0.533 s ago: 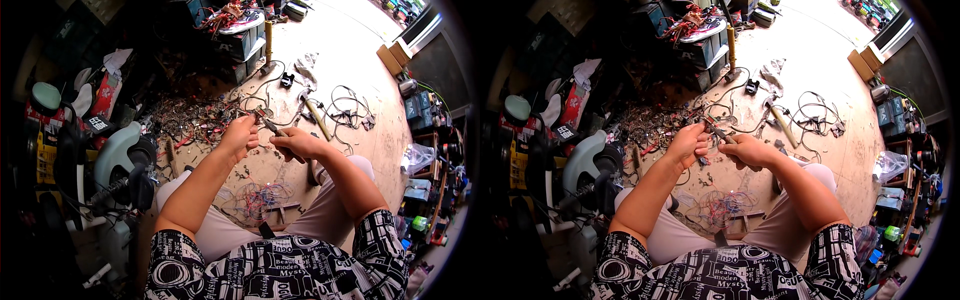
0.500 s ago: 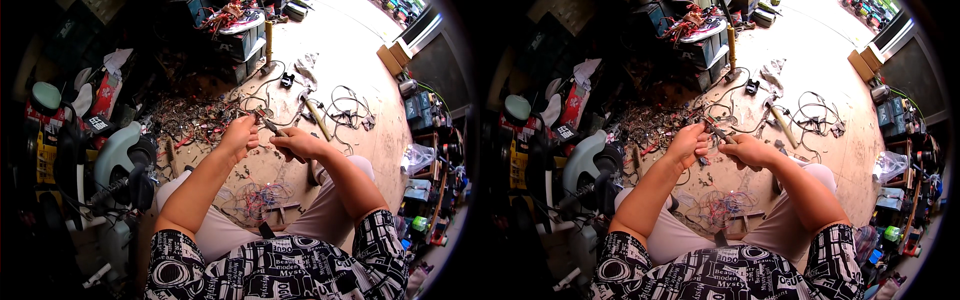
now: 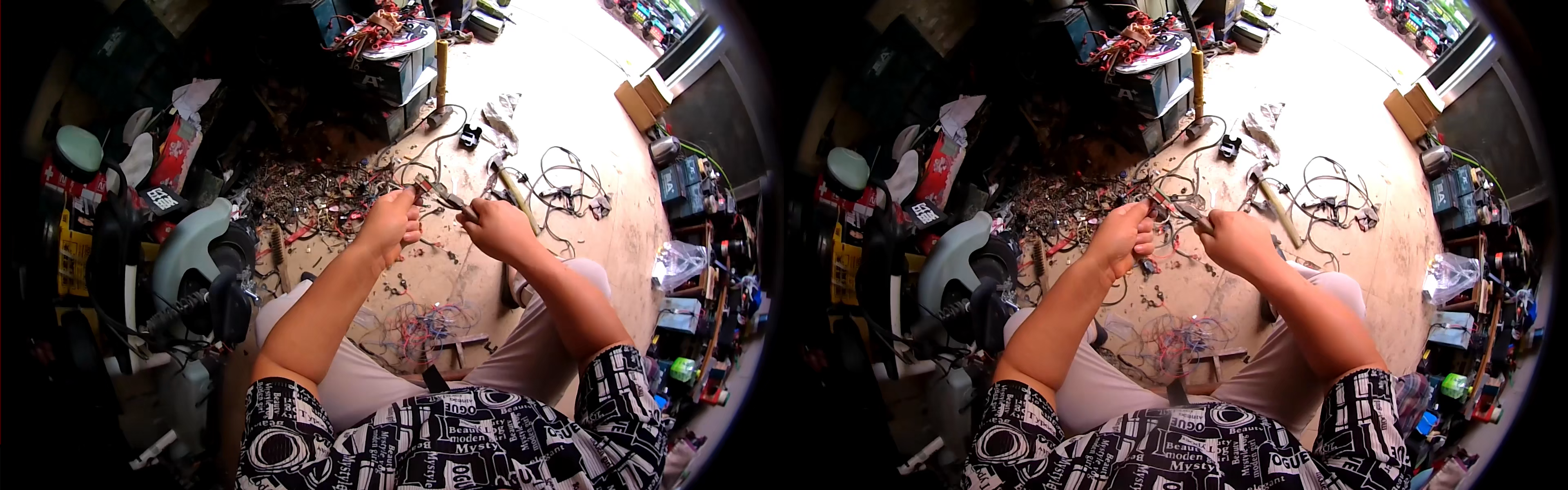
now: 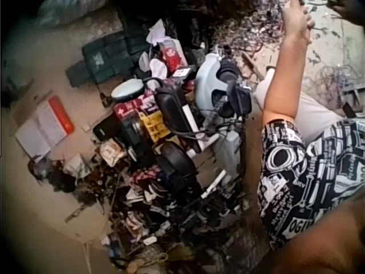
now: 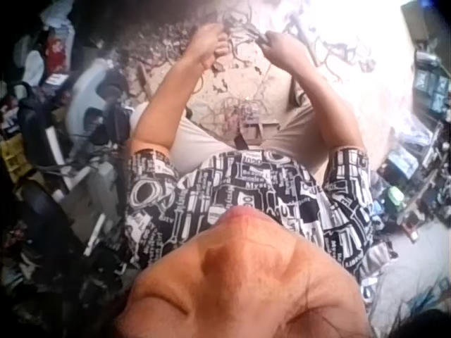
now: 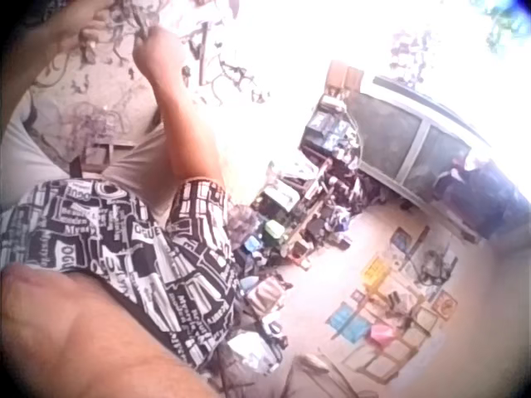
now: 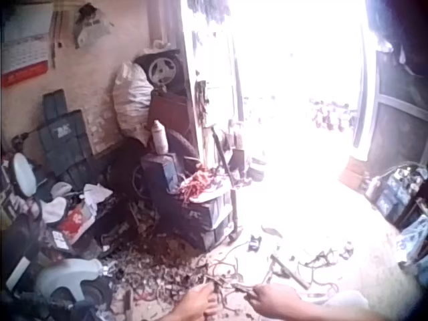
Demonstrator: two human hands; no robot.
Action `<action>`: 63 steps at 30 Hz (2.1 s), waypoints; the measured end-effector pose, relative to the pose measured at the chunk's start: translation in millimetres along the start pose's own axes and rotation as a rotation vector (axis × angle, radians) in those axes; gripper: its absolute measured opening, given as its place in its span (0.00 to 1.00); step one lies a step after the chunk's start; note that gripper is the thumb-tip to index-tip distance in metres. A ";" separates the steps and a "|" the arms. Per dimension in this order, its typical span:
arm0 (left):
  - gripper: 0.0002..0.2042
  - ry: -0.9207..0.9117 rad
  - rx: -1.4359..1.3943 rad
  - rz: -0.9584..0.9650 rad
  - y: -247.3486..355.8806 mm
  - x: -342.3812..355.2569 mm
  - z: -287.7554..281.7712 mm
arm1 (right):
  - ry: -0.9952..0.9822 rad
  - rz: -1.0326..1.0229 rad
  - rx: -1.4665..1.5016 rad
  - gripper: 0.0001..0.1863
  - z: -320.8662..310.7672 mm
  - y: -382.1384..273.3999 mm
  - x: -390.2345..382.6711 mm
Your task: The person is sitting on the floor using a wire stripper and pliers to remove insulation and prepare multiple wires on a motorcycle wire harness.
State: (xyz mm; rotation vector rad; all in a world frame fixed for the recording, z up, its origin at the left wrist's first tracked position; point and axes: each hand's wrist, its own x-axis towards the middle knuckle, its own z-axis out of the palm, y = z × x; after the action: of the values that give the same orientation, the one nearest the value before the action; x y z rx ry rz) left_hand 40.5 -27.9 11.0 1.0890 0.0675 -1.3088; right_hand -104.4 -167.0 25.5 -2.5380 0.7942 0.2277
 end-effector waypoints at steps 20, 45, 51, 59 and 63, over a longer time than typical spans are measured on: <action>0.10 -0.084 0.076 0.028 -8.4 3.4 10.1 | -0.454 0.101 0.780 0.17 -2.6 6.7 1.6; 0.09 -0.052 0.376 0.147 -14.6 4.5 5.2 | -0.577 0.212 0.790 0.16 0.3 6.2 4.5; 0.09 -0.089 0.322 0.106 -12.0 5.9 5.4 | -0.545 0.208 0.837 0.17 2.4 8.0 4.6; 0.07 -0.096 0.245 -0.051 -2.9 3.0 5.6 | -0.432 0.067 0.629 0.18 -7.8 0.1 -0.6; 0.08 -0.101 0.290 -0.040 -3.8 4.0 4.9 | -0.300 -0.083 0.439 0.18 6.1 11.6 3.5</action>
State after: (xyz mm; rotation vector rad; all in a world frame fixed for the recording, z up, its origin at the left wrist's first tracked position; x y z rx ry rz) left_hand 36.3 -33.7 9.1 1.2681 -0.1818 -1.4378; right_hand -108.3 -174.1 14.7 -2.0566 0.5493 0.3544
